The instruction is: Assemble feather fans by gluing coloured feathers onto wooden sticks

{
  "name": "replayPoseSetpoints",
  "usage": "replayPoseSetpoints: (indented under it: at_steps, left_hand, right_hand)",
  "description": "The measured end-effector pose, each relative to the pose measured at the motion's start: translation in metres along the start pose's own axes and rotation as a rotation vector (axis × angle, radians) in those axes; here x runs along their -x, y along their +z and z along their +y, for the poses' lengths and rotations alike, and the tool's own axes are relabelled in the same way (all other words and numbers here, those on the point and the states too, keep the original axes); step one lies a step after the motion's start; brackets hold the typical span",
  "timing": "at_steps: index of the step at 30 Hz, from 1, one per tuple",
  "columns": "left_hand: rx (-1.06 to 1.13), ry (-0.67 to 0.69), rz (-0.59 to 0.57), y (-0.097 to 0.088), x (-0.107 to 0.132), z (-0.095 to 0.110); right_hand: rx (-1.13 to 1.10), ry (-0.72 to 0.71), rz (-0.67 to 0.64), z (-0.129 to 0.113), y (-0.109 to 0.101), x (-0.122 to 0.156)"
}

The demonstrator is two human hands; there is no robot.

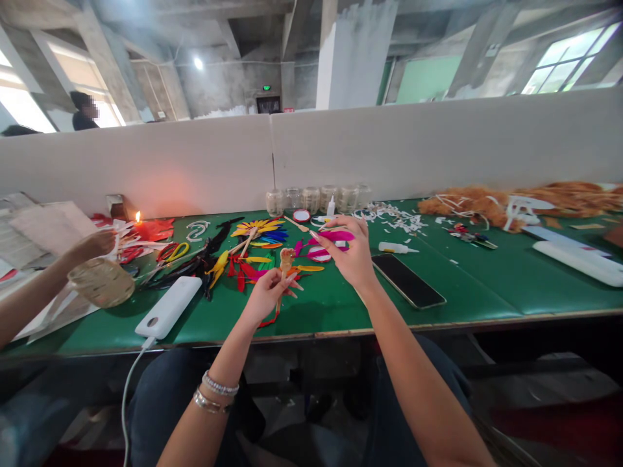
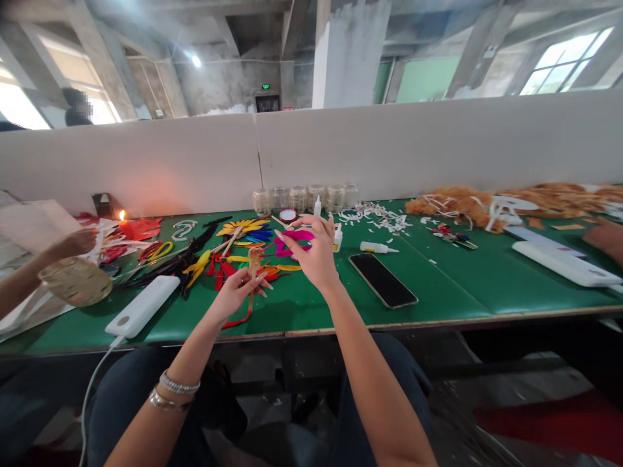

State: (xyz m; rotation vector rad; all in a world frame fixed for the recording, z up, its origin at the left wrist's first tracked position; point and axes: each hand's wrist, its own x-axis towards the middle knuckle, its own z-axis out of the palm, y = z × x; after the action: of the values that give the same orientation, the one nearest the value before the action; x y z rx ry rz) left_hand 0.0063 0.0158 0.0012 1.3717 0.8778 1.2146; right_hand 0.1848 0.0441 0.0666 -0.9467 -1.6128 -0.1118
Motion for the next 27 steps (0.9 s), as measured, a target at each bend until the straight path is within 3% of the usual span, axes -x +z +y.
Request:
replayPoseSetpoints:
  at_steps: [19,27]
  left_hand:
    - [-0.024,0.019,-0.018,-0.002,0.0,0.001]
    - [-0.05,0.007,-0.065,0.001,0.001,0.002]
  right_hand:
    - [-0.008,-0.022,-0.001,-0.003,-0.002,0.0]
    - [-0.044,-0.079,-0.41,0.009,-0.022,-0.005]
